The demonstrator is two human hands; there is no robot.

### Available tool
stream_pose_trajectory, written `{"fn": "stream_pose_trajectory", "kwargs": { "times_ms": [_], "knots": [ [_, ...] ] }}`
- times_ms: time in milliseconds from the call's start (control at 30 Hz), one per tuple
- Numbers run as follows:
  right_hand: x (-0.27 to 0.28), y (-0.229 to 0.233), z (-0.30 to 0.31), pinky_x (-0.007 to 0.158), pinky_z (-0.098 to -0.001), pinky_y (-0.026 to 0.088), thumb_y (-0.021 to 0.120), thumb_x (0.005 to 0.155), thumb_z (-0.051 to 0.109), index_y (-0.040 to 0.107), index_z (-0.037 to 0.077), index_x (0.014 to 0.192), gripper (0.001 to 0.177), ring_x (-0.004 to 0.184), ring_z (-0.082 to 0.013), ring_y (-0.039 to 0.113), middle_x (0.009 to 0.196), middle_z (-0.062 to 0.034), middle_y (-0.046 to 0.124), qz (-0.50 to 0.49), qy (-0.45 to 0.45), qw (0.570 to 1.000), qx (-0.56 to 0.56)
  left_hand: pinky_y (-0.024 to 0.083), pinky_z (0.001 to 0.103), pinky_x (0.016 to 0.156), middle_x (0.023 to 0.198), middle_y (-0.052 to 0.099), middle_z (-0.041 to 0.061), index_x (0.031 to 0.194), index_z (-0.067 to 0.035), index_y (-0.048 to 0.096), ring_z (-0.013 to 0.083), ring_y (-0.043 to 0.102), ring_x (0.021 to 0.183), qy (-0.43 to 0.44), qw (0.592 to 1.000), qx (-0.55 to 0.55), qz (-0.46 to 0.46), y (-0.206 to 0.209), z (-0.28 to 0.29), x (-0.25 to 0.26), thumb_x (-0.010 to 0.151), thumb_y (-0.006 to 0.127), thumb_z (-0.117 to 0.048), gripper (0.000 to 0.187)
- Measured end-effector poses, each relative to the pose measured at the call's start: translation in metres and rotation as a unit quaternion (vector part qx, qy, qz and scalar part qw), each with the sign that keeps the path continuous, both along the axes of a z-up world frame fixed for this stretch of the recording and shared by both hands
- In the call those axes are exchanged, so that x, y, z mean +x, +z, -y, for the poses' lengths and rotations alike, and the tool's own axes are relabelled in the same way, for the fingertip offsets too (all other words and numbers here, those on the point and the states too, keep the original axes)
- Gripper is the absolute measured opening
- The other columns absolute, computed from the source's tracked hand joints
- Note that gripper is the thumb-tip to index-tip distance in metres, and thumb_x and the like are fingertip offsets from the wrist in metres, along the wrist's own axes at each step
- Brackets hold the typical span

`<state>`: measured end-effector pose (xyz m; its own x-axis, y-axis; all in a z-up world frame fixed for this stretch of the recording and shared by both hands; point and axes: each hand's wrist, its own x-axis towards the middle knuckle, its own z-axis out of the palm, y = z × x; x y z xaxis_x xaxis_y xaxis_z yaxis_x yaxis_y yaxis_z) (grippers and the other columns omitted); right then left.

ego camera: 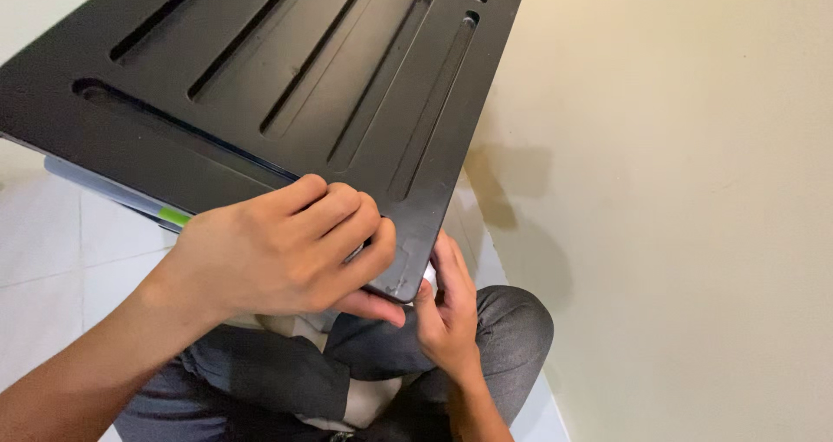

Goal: The person sits on the floor and disassembles a stacked plastic storage unit. They remove the black lid by releasing side latches, then pull out the top gray drawer and set it aside.

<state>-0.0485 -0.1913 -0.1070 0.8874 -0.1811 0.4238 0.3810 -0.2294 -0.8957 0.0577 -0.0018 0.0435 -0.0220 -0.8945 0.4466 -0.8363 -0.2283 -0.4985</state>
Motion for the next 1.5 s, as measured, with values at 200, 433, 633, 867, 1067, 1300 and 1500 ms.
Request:
{"fn": "stream_pose_trajectory", "kwargs": {
  "times_ms": [200, 433, 633, 867, 1067, 1300, 1500],
  "knots": [
    [-0.007, -0.001, 0.000, 0.111, -0.0366, 0.048, 0.050, 0.107, 0.018, 0.045, -0.009, 0.150, 0.051, 0.128, -0.0298, 0.064, 0.139, -0.0216, 0.060, 0.012, -0.027, 0.999, -0.025, 0.054, 0.030, 0.069, 0.084, 0.063, 0.005, 0.096, -0.006, 0.067, 0.0212, 0.061, 0.076, 0.022, 0.999, -0.023, 0.014, -0.010, 0.006, -0.010, 0.097, 0.046, -0.075, 0.072],
    [-0.012, 0.004, -0.003, 0.113, -0.0368, 0.046, 0.045, 0.108, 0.016, 0.042, -0.009, 0.152, 0.050, 0.132, -0.0322, 0.063, 0.144, -0.0239, 0.059, 0.011, -0.055, 0.998, -0.032, 0.055, 0.032, 0.066, 0.085, 0.063, 0.006, 0.095, -0.007, 0.067, 0.0221, 0.059, 0.071, 0.041, 0.997, -0.062, 0.003, -0.019, 0.013, -0.016, 0.097, 0.046, -0.078, 0.074],
    [-0.012, 0.004, -0.003, 0.113, -0.0371, 0.045, 0.044, 0.109, 0.016, 0.040, -0.009, 0.152, 0.051, 0.131, -0.0327, 0.062, 0.144, -0.0240, 0.057, 0.014, -0.064, 0.997, -0.051, 0.056, 0.032, 0.066, 0.080, 0.064, 0.008, 0.093, -0.005, 0.067, 0.0233, 0.062, 0.070, 0.031, 0.998, -0.013, 0.055, -0.009, 0.015, -0.016, 0.098, 0.038, -0.076, 0.077],
    [-0.008, 0.009, -0.003, 0.115, -0.0379, 0.044, 0.043, 0.107, 0.012, 0.040, -0.008, 0.153, 0.050, 0.134, -0.0350, 0.059, 0.145, -0.0244, 0.056, 0.025, -0.042, 0.996, -0.070, 0.053, 0.030, 0.062, 0.074, 0.062, 0.008, 0.090, -0.002, 0.066, 0.0242, 0.063, 0.066, 0.009, 0.993, 0.043, 0.109, 0.008, 0.013, -0.010, 0.102, 0.035, -0.071, 0.076],
    [-0.005, 0.014, -0.011, 0.115, -0.0386, 0.043, 0.044, 0.105, 0.010, 0.042, -0.009, 0.151, 0.050, 0.135, -0.0352, 0.059, 0.145, -0.0242, 0.057, 0.007, -0.036, 0.997, -0.068, 0.050, 0.030, 0.054, 0.069, 0.061, 0.007, 0.087, -0.003, 0.065, 0.0223, 0.062, 0.063, -0.013, 0.989, 0.071, 0.129, 0.017, 0.008, -0.004, 0.102, 0.034, -0.071, 0.076],
    [-0.003, 0.013, -0.015, 0.116, -0.0386, 0.043, 0.045, 0.105, 0.009, 0.041, -0.009, 0.151, 0.049, 0.136, -0.0358, 0.058, 0.146, -0.0248, 0.056, 0.024, -0.023, 0.997, -0.072, 0.045, 0.033, 0.057, 0.074, 0.059, 0.009, 0.090, -0.003, 0.062, 0.0252, 0.059, 0.068, -0.021, 0.986, 0.061, 0.157, 0.016, 0.002, 0.001, 0.105, 0.030, -0.071, 0.077],
    [-0.002, 0.011, -0.016, 0.116, -0.0383, 0.043, 0.043, 0.106, 0.011, 0.043, -0.009, 0.150, 0.048, 0.135, -0.0356, 0.060, 0.144, -0.0244, 0.057, 0.016, -0.027, 0.998, -0.062, 0.048, 0.032, 0.060, 0.074, 0.059, 0.008, 0.090, -0.004, 0.063, 0.0240, 0.060, 0.069, -0.011, 0.990, 0.053, 0.129, 0.013, 0.001, 0.002, 0.104, 0.033, -0.071, 0.075]
  ]
}}
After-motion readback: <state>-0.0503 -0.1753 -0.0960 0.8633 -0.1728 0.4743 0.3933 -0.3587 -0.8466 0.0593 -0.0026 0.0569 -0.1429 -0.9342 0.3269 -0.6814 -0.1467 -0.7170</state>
